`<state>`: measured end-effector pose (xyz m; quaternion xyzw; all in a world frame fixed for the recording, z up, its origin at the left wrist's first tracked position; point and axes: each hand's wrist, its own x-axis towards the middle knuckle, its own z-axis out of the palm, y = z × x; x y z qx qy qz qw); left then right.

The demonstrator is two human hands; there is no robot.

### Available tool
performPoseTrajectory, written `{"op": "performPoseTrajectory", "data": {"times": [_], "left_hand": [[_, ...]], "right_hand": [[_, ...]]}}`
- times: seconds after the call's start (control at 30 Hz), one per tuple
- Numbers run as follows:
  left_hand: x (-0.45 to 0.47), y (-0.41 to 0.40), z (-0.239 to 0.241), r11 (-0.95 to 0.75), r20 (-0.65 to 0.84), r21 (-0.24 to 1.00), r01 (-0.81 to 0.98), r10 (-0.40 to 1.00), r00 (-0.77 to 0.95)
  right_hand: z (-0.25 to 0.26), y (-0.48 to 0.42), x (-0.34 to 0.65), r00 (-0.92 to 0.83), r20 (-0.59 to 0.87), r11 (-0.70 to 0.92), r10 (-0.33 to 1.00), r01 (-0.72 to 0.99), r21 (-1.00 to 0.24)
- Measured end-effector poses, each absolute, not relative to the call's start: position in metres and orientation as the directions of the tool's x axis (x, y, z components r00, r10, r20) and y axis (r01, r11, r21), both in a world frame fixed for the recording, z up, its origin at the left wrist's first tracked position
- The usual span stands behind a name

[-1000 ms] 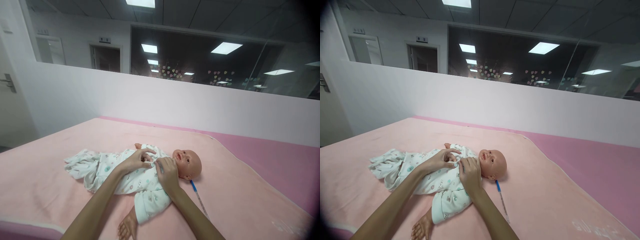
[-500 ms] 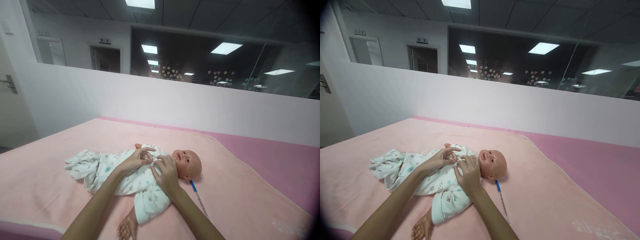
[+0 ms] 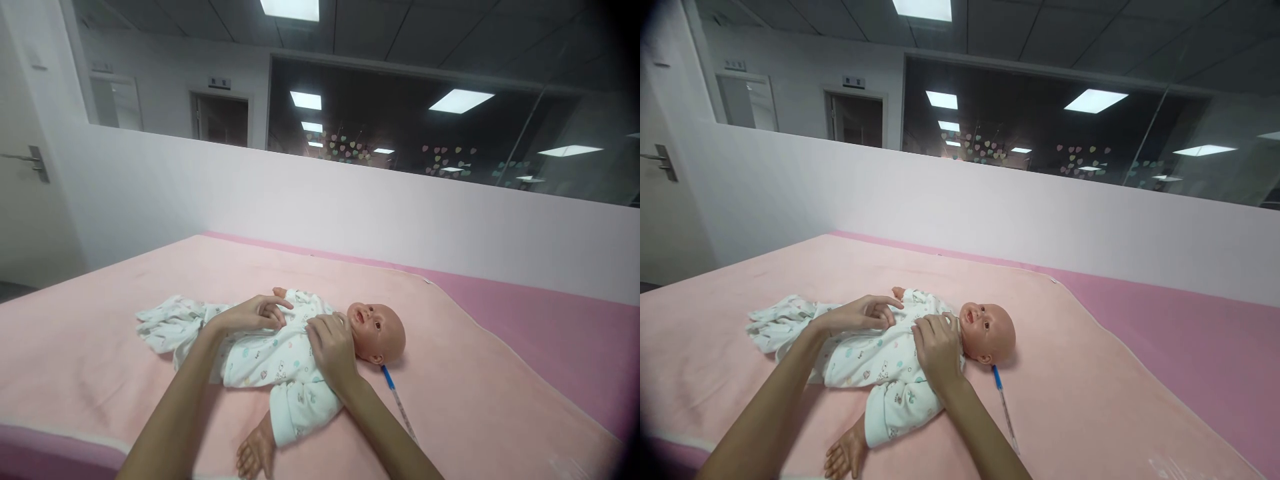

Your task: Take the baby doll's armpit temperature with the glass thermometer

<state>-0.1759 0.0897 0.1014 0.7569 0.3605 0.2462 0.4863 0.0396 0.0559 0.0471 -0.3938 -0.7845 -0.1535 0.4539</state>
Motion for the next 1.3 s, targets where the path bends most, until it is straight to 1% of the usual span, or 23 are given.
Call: {"op": "performPoseTrajectory", "data": {"times": [0.13,0.27,0.37,0.53,0.67,0.77,0.97,1.2,1.3], "left_hand": [[-0.181,0.088,0.100,-0.263,-0.011,0.906,0.332,0.769,0.639],[-0.179,0.086,0.101,-0.268,0.002,0.902,0.338,0.787,0.617],[-0.179,0.084,0.104,-0.271,0.033,0.912,0.308,0.797,0.603],[-0.179,0.083,0.106,-0.213,0.026,0.951,0.224,0.776,0.630],[-0.179,0.084,0.104,-0.211,0.032,0.957,0.198,0.757,0.652],[-0.179,0.085,0.102,-0.191,0.009,0.959,0.209,0.758,0.652],[-0.179,0.086,0.102,-0.168,-0.008,0.961,0.220,0.777,0.629],[-0.176,0.082,0.106,-0.144,-0.017,0.966,0.212,0.789,0.615],[-0.173,0.082,0.104,-0.134,-0.033,0.967,0.216,0.777,0.629]], "right_hand": [[0.054,0.053,0.020,-0.341,0.799,0.717,0.495,0.680,-0.154],[0.052,0.050,0.005,-0.344,0.780,0.704,0.523,0.690,-0.168],[0.049,0.047,0.006,-0.343,0.771,0.708,0.536,0.680,-0.190],[0.049,0.045,0.009,-0.377,0.761,0.758,0.528,0.614,-0.221],[0.047,0.049,0.003,-0.331,0.781,0.739,0.529,0.632,-0.232],[0.044,0.051,0.000,-0.346,0.779,0.734,0.523,0.647,-0.205],[0.044,0.050,0.002,-0.365,0.757,0.724,0.541,0.661,-0.199],[0.043,0.052,0.002,-0.320,0.760,0.700,0.566,0.674,-0.237],[0.042,0.053,0.001,-0.308,0.771,0.698,0.557,0.676,-0.235]]}}
